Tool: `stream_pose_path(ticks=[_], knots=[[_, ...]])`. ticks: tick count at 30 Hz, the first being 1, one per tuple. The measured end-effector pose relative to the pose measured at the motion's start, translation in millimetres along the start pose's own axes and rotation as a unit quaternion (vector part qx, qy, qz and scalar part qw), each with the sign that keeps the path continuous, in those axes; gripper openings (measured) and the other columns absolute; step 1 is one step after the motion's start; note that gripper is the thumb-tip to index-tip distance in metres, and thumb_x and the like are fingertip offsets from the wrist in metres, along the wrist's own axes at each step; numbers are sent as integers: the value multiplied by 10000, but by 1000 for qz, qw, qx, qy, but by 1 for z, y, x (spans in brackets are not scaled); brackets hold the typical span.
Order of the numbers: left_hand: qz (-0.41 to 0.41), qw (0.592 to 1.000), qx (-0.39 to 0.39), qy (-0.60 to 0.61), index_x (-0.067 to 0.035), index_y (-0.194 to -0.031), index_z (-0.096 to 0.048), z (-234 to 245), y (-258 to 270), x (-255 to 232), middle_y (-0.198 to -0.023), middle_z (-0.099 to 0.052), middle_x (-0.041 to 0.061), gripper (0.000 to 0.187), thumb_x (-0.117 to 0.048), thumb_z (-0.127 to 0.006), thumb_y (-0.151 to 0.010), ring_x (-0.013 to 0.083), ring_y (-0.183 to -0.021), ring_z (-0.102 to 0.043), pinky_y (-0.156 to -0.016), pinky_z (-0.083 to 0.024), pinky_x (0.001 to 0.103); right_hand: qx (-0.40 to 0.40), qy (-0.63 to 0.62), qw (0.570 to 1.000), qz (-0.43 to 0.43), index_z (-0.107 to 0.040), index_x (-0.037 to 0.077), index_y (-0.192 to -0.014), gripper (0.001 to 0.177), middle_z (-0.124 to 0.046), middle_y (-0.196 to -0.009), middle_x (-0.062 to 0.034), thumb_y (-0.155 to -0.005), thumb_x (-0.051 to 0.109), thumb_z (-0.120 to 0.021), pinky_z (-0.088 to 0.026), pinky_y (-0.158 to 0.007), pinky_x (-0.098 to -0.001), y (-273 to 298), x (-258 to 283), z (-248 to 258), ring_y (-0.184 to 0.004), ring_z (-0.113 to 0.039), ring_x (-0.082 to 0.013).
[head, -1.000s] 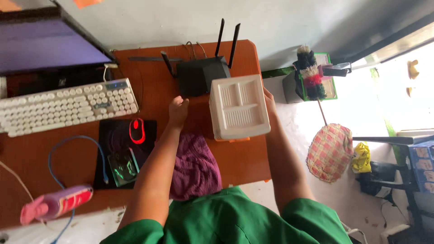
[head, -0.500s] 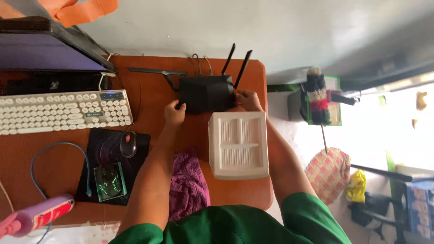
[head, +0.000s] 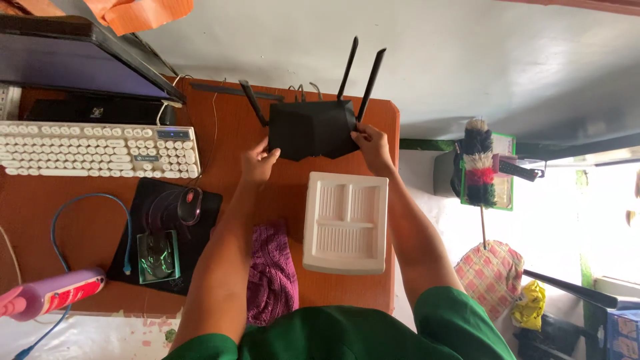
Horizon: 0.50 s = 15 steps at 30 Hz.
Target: The person tidies a home office by dusting a wall with a duster, then wiping a desk and its items with a cloth. They move a plastic organizer and a router to clean underneath, then wipe the monitor and keyboard.
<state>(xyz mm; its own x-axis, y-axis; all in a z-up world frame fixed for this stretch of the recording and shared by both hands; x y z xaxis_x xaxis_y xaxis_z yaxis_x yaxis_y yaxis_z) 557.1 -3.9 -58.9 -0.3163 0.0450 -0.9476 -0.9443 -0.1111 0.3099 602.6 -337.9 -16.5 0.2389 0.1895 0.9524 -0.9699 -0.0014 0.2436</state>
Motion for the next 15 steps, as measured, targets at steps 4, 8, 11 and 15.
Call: stream_pose_path(ticks=[4,8,11,15], knots=[[-87,996,26,24,17,-1443,-573,-1,10,-55,-1244,-738,122,537,-130,-725,-949,157,-1057,-703,-906,-572,305,-23,27,999,15,-648,-32,-1323,378,-739,-1114,-143,-998,161,-662,-564,-913,-305,13,48,15,-1036,-687,-181],[-66,997,-3,-45,-15,-1414,-576,4,14,-93,-1201,-734,124,552,-162,-763,-916,175,-1042,-717,-879,-599,329,-61,9,996,65,-664,-48,-1290,349,-743,-1103,-119,-991,130,-691,-557,-928,-297,20,80,32,-1030,-686,-163],[-58,998,5,8,-26,-1423,-562,6,38,-127,-1189,-737,86,558,-171,-757,-921,159,-1053,-701,-898,-562,296,-67,-71,989,107,-675,-72,-1276,328,-736,-1101,-120,-994,95,-702,-555,-926,-290,28,105,41,-1018,-672,-152],[-131,990,32,44,10,-1407,-622,8,72,-176,-1121,-702,55,516,-152,-775,-941,137,-999,-661,-889,-560,283,-86,-116,981,131,-665,-93,-1266,311,-737,-1097,-120,-999,64,-695,-564,-919,-272,61,140,55,-1005,-683,-140]])
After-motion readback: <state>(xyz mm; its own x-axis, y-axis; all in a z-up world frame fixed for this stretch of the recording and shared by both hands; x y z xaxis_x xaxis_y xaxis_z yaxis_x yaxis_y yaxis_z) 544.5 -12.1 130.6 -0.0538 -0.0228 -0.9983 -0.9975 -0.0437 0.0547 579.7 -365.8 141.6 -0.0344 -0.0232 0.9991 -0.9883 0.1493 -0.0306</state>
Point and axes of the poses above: each hand's wrist, its own y-axis away from the middle knuckle, its own z-axis out of the back of the hand, x = y × z, the point moved 10 cm from there along -y, towards the middle knuckle
